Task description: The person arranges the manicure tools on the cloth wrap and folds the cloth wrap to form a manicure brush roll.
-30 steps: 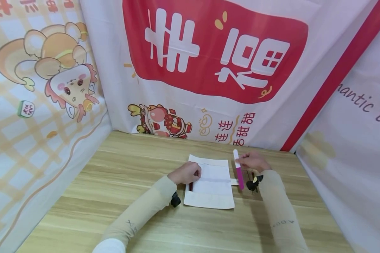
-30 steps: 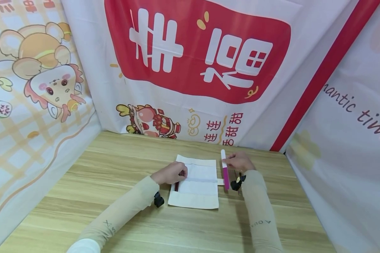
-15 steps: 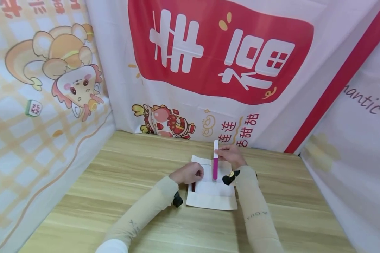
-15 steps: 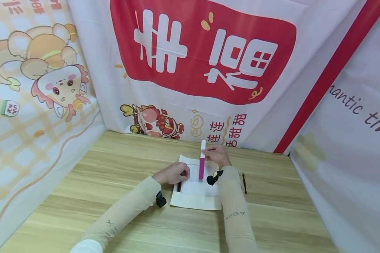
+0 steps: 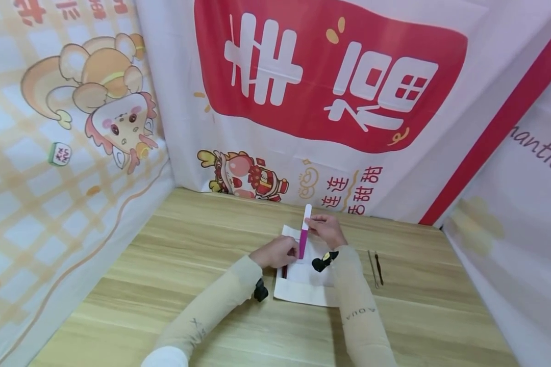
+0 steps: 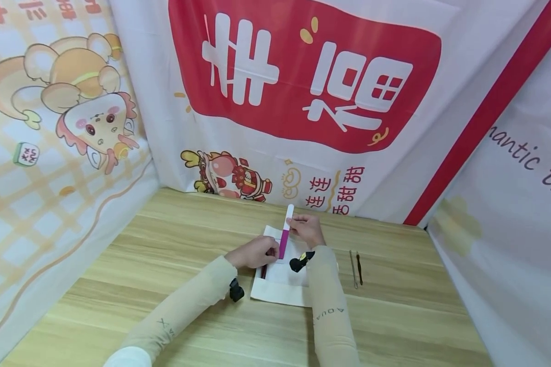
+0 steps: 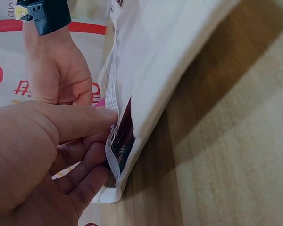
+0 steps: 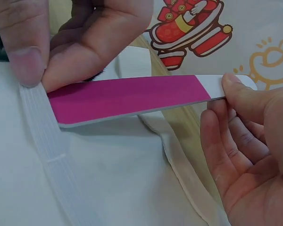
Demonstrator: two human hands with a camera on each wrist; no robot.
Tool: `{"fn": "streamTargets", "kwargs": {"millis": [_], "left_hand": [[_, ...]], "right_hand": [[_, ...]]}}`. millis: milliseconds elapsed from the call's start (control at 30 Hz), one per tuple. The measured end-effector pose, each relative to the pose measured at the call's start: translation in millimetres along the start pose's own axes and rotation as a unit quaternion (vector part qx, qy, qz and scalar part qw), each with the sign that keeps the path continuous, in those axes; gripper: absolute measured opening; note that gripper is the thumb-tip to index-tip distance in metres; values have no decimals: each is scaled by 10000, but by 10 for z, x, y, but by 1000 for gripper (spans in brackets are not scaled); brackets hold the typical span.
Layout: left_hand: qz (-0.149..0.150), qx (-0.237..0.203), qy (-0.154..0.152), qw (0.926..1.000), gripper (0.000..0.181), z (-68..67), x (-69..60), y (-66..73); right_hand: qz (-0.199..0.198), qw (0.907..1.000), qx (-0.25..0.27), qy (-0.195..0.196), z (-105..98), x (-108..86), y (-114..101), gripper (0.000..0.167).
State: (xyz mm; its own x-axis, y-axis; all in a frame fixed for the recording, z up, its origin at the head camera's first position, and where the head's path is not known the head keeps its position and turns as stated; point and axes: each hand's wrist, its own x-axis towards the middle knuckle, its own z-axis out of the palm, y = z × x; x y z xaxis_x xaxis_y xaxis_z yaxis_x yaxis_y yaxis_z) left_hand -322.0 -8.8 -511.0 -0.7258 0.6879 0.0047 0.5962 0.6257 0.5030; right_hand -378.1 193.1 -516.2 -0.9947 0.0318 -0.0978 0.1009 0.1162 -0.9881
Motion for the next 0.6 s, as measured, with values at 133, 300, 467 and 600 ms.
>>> {"fn": "streamTargets", "kwargs": {"millis": [133, 300, 467, 600], "left_hand": [[43, 23, 19, 10000, 12, 9, 7, 1], [24, -31, 50, 10000, 13, 21, -3, -13], [131, -55, 101, 9998, 16, 28, -6, -11], [84, -179, 134, 9997, 16, 12, -17, 17]], "right_hand": [[51, 9998, -170, -85, -17, -25, 4, 26], [223, 9993, -241, -172, -25, -68, 33, 25], [464, 9976, -478, -215, -41, -144, 68, 23], [467, 9963, -663, -299, -58, -221, 69, 24]]}}
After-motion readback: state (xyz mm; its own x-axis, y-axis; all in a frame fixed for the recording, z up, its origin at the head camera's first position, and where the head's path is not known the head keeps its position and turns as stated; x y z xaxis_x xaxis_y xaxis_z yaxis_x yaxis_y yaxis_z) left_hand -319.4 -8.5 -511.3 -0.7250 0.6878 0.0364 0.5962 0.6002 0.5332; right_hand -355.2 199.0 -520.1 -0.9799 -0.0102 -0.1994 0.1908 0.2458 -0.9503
